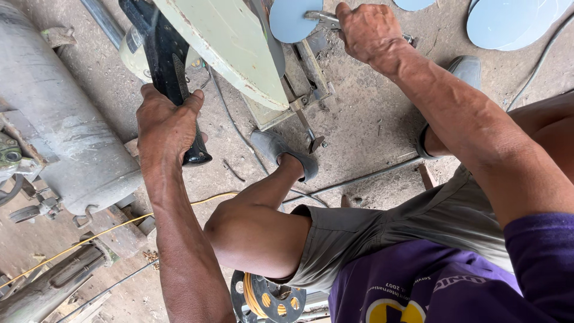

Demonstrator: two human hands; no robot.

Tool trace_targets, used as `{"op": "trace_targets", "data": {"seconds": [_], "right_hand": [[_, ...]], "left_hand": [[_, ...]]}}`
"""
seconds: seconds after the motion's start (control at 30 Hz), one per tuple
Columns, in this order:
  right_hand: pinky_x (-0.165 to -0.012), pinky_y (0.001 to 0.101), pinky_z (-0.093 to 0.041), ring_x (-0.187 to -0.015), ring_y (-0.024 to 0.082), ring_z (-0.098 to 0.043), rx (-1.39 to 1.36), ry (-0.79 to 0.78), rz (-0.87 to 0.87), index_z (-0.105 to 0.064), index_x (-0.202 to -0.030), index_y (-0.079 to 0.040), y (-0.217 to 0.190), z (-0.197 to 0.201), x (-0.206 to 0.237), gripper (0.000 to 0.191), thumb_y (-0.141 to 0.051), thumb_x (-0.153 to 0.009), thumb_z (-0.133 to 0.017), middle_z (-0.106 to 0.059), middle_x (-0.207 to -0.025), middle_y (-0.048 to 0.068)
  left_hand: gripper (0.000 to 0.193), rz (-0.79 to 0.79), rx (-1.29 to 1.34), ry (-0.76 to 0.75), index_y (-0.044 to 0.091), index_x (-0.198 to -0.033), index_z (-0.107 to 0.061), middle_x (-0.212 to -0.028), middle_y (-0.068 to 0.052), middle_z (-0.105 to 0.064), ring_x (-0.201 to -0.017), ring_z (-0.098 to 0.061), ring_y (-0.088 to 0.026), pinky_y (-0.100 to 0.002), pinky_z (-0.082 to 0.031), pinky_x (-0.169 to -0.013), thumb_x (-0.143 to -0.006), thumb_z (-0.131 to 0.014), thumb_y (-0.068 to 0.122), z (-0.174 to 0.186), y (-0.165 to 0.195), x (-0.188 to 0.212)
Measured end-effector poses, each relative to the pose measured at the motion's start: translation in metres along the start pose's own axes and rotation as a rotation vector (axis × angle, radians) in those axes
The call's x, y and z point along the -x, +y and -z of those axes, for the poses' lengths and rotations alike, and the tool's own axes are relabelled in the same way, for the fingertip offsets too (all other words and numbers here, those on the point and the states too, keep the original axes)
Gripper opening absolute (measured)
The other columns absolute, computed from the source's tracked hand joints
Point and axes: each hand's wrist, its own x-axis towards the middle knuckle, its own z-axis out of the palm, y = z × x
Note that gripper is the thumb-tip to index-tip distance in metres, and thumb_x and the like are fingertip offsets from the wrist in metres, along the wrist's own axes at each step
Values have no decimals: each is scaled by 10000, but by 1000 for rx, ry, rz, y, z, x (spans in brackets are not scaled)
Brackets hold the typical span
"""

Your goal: The person sits on the floor and uses a bench grinder to smooth the edges of circular metal discs. They hold each disc with pliers against the spinning wheel, rotating it to grind the perimeter, then place the finished disc on the floor.

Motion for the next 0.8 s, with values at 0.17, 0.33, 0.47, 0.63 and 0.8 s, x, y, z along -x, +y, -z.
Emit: {"op": "trace_targets", "data": {"seconds": [0.17,0.33,0.47,0.63,0.8], "right_hand": [[-557,387,-578,-571,196,-651,2,20,23,-614,-1168,-16,-1,-4,9,316,-294,-1022,-655,-640,-666,93],[-531,358,-588,-531,180,-657,81,-19,56,-630,-1180,-40,7,10,22,281,-277,-1030,-653,-662,-659,91],[-522,329,-574,-579,168,-626,140,53,119,-658,-1146,-61,13,17,22,330,-332,-968,-718,-669,-701,77],[-416,185,-493,-468,84,-602,174,16,252,-650,-1193,-16,28,23,2,268,-231,-1033,-667,-630,-739,71],[-422,184,-502,-487,95,-603,-77,-55,313,-649,-1183,-20,47,33,1,281,-245,-1016,-672,-636,-743,76]], "left_hand": [[469,7,-6,6,-50,-1194,-485,-856,-164,-700,-607,-721,-201,-290,-616,-402,-886,-730,205,-1,-3,-1],[480,-17,-5,6,-60,-1200,-476,-845,-161,-695,-595,-720,-201,-289,-614,-395,-886,-731,199,-2,-2,3],[490,-10,-2,3,-73,-1206,-484,-839,-160,-693,-590,-716,-201,-287,-608,-389,-883,-733,200,-2,-3,4],[499,-23,-15,6,-76,-1230,-471,-823,-169,-690,-576,-730,-205,-277,-619,-395,-894,-715,201,-2,-6,4],[492,-18,6,2,-65,-1221,-476,-822,-163,-696,-583,-732,-199,-275,-623,-399,-886,-716,204,0,-6,3]]}}
